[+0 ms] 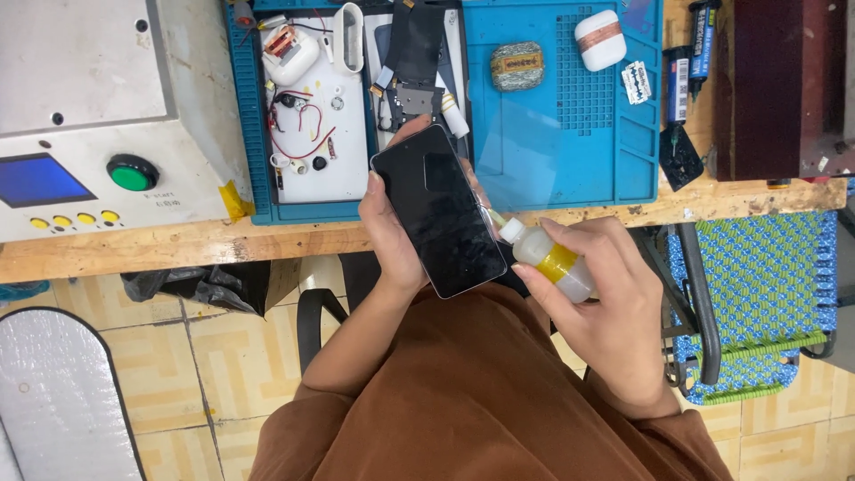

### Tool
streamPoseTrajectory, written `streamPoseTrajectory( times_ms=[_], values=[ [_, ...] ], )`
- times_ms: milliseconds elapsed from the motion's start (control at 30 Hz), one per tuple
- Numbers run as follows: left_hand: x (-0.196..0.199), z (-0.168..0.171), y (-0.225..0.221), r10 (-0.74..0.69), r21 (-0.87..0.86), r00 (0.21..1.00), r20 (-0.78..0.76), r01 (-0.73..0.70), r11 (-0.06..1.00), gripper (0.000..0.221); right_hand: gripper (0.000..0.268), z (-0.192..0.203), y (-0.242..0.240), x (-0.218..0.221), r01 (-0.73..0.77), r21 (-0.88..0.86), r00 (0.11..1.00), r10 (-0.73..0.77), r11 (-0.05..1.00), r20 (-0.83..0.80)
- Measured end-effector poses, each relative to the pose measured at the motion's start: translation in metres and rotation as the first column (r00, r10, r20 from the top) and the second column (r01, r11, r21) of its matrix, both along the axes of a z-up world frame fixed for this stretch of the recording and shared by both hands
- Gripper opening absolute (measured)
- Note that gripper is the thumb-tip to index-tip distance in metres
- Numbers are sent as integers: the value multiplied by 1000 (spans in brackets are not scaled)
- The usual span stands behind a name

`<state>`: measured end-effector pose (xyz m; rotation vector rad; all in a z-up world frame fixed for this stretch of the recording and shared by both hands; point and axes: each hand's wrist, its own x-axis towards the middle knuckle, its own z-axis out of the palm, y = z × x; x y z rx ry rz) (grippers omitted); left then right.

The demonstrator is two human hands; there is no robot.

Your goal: Disassembling a smartphone by applying solvent and peeling off the screen or a protective layer.

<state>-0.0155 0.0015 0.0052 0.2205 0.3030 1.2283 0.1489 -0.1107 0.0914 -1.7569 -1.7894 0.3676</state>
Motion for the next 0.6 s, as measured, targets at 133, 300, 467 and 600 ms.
streamPoseTrajectory(
  times_ms=[133,300,467,600],
  values=[
    [-1,1,0,-69,-3,997,32,69,998,77,37,1,0,15,151,38,979,-145,988,-143],
    [1,-4,0,-1,-25,993,-119,-2,1000,69,46,-8,19,68,389,180,921,-383,903,-69],
    [-4,-22,-4,17,-161,996,-82,-30,986,64,30,-10,84,106,343,264,937,-309,902,-161],
    [-2,-10,-3,-49,-73,998,30,51,996,71,32,-34,146,146,324,284,946,-302,902,-119]
  ],
)
